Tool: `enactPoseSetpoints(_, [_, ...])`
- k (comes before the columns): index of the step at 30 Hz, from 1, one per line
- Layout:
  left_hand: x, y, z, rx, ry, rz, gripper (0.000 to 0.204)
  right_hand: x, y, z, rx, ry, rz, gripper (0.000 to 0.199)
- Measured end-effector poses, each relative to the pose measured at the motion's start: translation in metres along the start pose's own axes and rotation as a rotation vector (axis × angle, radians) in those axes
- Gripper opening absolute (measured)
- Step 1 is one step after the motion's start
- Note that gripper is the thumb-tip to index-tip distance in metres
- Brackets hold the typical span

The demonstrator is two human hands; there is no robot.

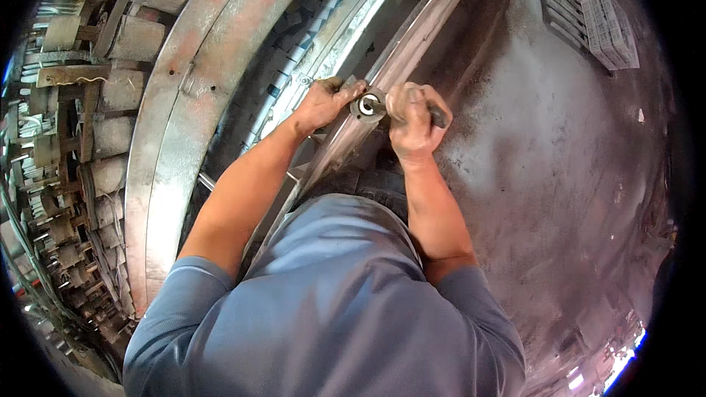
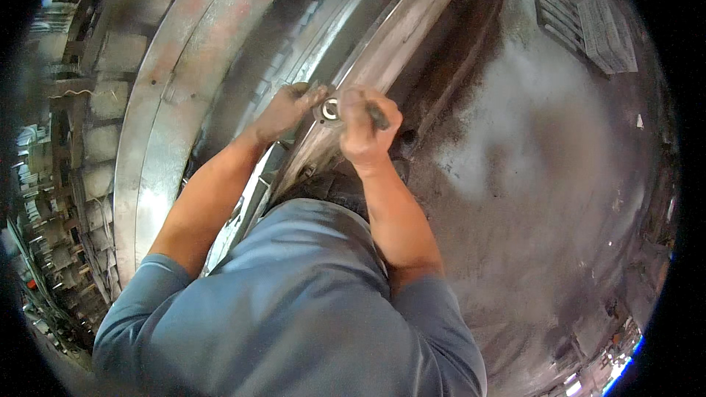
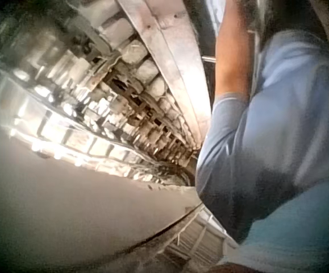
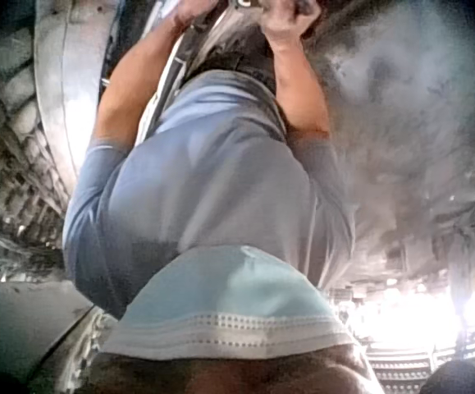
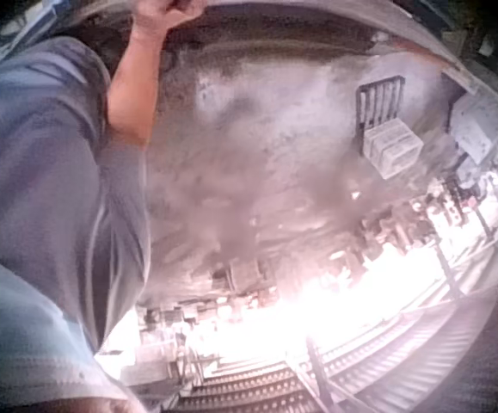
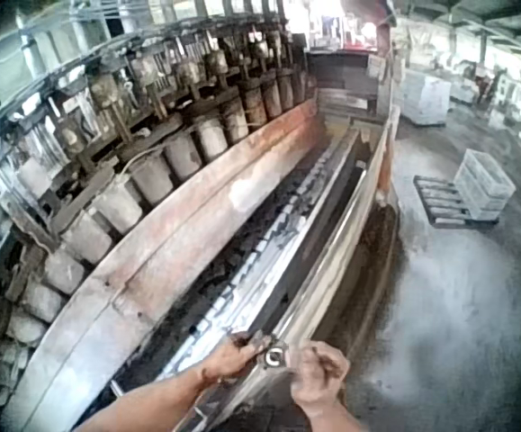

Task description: The person holds a small metal part and repeatedly scrapes its inner surface with a hooked tool. The person rotates the part to access different areas and continues scraping for the duration of the clip.

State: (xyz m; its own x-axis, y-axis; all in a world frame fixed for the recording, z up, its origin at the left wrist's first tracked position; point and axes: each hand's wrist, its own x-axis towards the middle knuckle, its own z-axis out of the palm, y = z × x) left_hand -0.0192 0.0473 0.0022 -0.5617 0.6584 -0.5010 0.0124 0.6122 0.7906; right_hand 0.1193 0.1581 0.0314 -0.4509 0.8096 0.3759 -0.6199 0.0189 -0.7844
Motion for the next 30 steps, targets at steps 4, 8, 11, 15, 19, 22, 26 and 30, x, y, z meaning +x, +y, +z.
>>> enactPoseSetpoints(4, [-0.004, -0.012, 0.001, 0.047, 0.070, 0.043, 0.068, 0.018, -0.017, 0.004, 0.253, -0.060, 0.040, 0.029])
enactPoseSetpoints(8, [0.002, -0.008, 0.000, 0.109, 0.056, -0.018, 0.067, 0.018, -0.030, 0.002, 0.252, -0.101, -0.033, 0.031])
enactPoseSetpoints(11, [-0.007, 0.016, 0.001, 0.084, 0.001, -0.012, 0.068, -0.004, 0.002, -0.008, 0.107, 0.023, 0.024, 0.032])
enactPoseSetpoints(15, [0.003, -0.013, 0.001, -0.076, 0.086, -0.020, 0.067, 0.021, -0.011, -0.002, 0.170, 0.042, 0.083, 0.033])
enactPoseSetpoints(19, [0.012, 0.005, -0.008, -0.166, 0.065, -0.186, 0.065, 0.041, -0.030, 0.000, 0.304, 0.026, 0.036, 0.035])
enactPoseSetpoints(22, [0.016, 0.017, -0.002, -0.165, 0.067, -0.088, 0.070, 0.041, -0.019, 0.001, 0.502, 0.042, 0.034, 0.023])
enactPoseSetpoints(26, [0.021, 0.022, 0.000, -0.128, 0.068, -0.076, 0.075, 0.028, 0.010, -0.010, 0.258, 0.021, 0.159, 0.015])
enactPoseSetpoints(30, [0.023, 0.010, 0.007, -0.107, 0.160, 0.022, 0.064, 0.029, 0.012, -0.013, 0.182, 0.015, 0.170, 0.012])
